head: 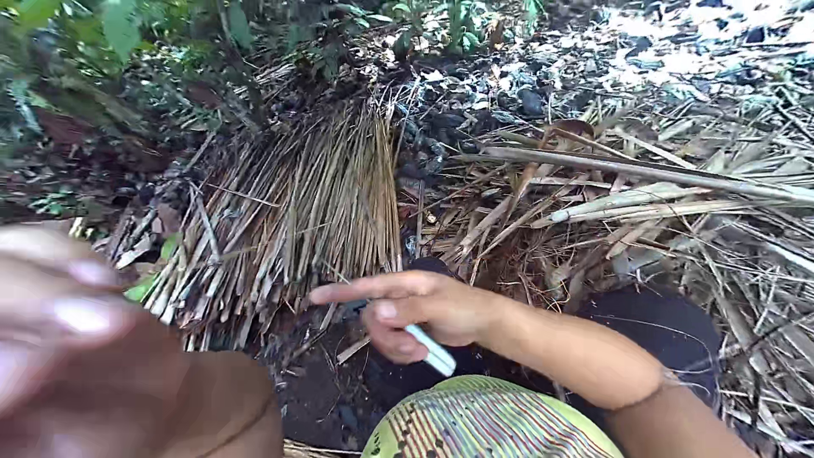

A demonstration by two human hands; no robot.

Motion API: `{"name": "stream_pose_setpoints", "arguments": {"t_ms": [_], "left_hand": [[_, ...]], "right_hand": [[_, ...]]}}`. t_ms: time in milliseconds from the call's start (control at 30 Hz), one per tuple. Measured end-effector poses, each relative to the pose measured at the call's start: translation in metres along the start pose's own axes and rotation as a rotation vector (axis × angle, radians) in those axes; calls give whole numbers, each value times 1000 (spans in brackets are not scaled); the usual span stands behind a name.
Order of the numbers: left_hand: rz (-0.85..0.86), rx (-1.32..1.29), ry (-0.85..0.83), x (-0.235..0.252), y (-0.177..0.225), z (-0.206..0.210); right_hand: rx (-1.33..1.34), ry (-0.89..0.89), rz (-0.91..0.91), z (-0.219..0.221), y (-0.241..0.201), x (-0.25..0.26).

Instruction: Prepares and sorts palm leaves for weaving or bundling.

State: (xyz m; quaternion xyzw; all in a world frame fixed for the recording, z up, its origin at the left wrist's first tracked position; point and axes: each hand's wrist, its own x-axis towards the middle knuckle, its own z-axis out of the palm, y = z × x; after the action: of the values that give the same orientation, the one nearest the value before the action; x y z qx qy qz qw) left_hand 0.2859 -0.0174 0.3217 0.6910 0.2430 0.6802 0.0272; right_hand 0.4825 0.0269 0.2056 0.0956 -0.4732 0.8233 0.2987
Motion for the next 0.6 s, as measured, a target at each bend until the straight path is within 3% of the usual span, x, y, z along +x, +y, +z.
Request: {"name": "stream_pose_setpoints", "arguments": {"t_ms": [67,167,233,367,433,500,533,600], "left_hand": [[47,-67,-84,-17,2,9],[47,-221,-87,-44,-13,5],[42,-269,48,-57,-25,-9],[-83,-342,483,-94,-43,-57],[-250,-259,664,-109,-50,-68],[-568,-205,716,-124,-54,-65],[-778,-214,634,-134,-54,-57],[-1085,-190,272,-156,-45,-26]], "right_hand": [[120,-64,-74,5,0,18],[143,38,-197,-7,-12,15],[110,179,-253,-28,-22,0],[-5,529,-352,-78,-38,-36],[-41,626,-393,-87,-45,-47],[-143,665,-361,-83,-46,-49],[-206,669,-318,-79,-44,-48],[-276,668,-229,-72,-38,-44]]}}
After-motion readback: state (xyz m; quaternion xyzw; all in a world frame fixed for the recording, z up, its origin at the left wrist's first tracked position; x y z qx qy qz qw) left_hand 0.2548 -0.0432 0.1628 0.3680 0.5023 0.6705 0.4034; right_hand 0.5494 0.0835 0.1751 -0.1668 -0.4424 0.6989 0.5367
